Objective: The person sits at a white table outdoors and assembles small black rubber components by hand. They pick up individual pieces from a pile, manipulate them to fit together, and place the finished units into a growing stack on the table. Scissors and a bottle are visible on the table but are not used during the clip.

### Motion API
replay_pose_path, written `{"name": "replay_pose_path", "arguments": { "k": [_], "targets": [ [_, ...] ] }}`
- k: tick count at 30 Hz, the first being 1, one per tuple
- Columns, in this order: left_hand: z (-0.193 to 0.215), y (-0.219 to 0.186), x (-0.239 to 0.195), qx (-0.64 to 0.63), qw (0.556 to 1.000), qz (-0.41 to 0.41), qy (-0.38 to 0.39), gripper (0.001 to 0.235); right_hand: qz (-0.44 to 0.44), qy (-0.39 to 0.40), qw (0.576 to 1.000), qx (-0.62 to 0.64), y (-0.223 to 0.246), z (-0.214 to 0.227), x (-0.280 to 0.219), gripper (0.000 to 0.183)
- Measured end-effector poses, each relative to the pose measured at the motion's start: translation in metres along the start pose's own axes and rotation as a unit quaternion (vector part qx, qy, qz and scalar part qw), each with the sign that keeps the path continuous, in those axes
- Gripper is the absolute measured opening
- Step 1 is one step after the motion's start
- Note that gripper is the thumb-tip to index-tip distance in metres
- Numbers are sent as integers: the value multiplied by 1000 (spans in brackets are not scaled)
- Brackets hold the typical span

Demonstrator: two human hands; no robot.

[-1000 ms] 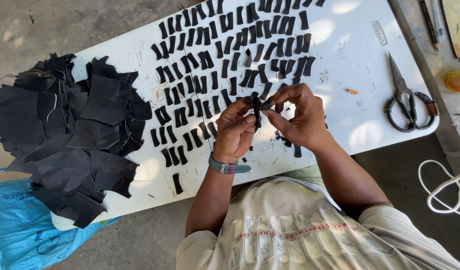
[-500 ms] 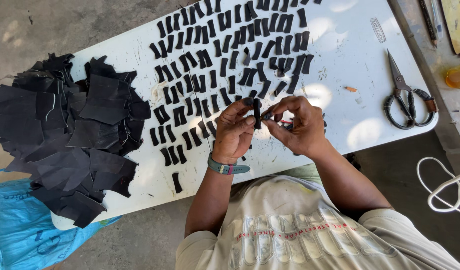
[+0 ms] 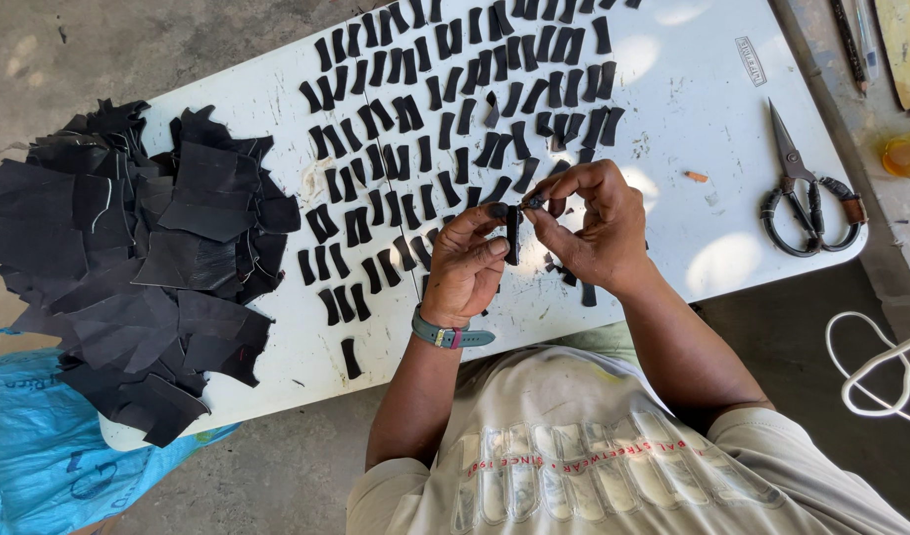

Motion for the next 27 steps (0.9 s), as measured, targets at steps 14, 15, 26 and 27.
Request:
{"name": "replay_pose_path", "arguments": {
  "k": [14, 15, 26, 27],
  "targets": [
    [9, -9, 1, 31, 998, -21, -41, 33, 23, 35, 995, -88, 21, -10, -28, 33],
    [7, -8, 3, 43, 998, -20, -34, 32, 16, 30, 996, -83, 16, -5, -25, 33],
    [-1, 1, 69, 226, 968, -22, -107, 44, -29, -37, 996, -74, -20, 56, -17, 30],
    [2, 4, 81, 259, 959, -17, -116, 47, -41, -56, 996, -56, -30, 65, -16, 30]
  ]
}}
Point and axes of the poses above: each hand's wrist, its own x-axis towards the middle knuckle, its own z-axis out of the back of the hand, y = z × x, the point moved 10 cm from there along x, towards the middle knuckle, and after that the axes turned 6 degrees about -x, right-handed, at the moved point
